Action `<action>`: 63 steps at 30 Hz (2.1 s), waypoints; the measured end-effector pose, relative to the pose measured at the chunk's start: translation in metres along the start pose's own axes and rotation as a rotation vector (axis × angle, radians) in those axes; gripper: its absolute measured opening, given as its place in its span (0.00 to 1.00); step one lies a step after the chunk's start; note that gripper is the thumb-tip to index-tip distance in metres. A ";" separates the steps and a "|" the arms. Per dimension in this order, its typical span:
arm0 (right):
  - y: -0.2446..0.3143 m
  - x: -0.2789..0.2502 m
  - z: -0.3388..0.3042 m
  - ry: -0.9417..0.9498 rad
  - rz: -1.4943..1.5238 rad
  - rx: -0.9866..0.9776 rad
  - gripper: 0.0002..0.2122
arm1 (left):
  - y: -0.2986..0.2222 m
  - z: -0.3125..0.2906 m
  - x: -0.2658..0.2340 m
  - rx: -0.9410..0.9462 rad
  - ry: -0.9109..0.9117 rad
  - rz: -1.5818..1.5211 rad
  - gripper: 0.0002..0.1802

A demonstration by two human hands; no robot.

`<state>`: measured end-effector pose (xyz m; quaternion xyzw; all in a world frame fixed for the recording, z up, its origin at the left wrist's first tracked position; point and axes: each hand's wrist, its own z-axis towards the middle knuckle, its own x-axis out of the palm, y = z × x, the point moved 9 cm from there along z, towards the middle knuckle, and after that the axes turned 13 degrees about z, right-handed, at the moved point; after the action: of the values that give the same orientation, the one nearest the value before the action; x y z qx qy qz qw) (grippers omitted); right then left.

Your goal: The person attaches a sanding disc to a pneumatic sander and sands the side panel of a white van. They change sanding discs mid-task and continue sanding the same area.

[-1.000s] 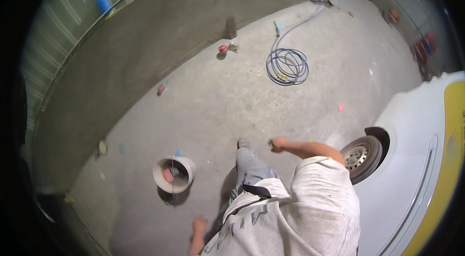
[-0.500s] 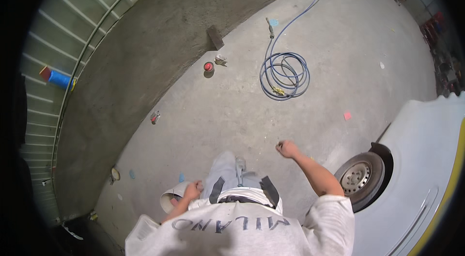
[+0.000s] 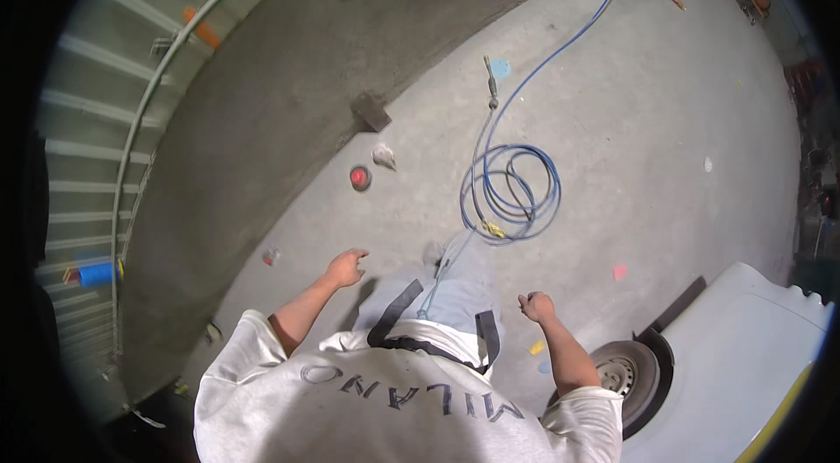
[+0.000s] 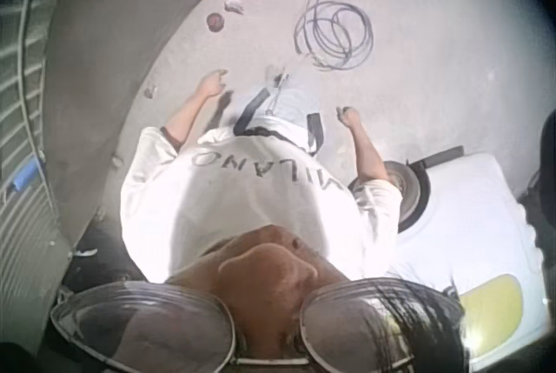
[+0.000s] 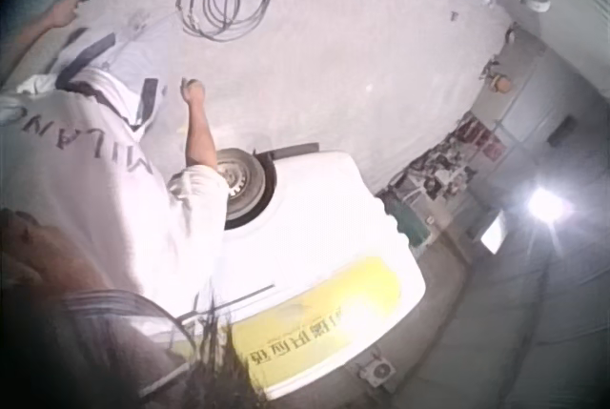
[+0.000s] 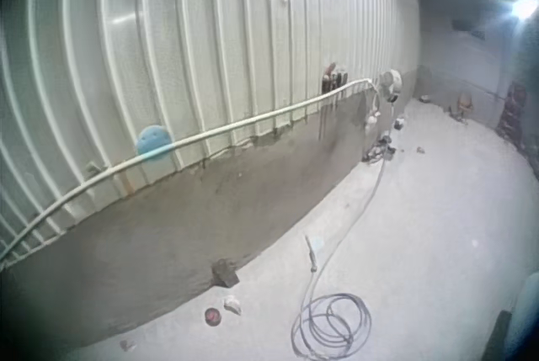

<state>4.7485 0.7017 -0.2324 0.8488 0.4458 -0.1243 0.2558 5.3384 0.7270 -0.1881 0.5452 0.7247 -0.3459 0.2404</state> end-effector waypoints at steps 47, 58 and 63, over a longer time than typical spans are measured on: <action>0.446 -0.266 0.715 -0.445 0.407 -0.676 0.06 | 0.093 0.532 0.070 -0.192 0.440 -0.135 0.23; 0.201 -0.275 0.498 -0.533 0.635 -0.077 0.05 | -0.193 0.940 -0.149 0.026 0.075 0.044 0.24; 0.151 -0.223 0.537 -0.412 0.917 0.205 0.07 | -0.297 1.124 -0.119 0.218 -0.060 0.318 0.46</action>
<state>4.7534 0.1830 -0.5361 0.9356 -0.0463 -0.2070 0.2821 5.0560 -0.2550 -0.7559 0.6650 0.5803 -0.3962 0.2531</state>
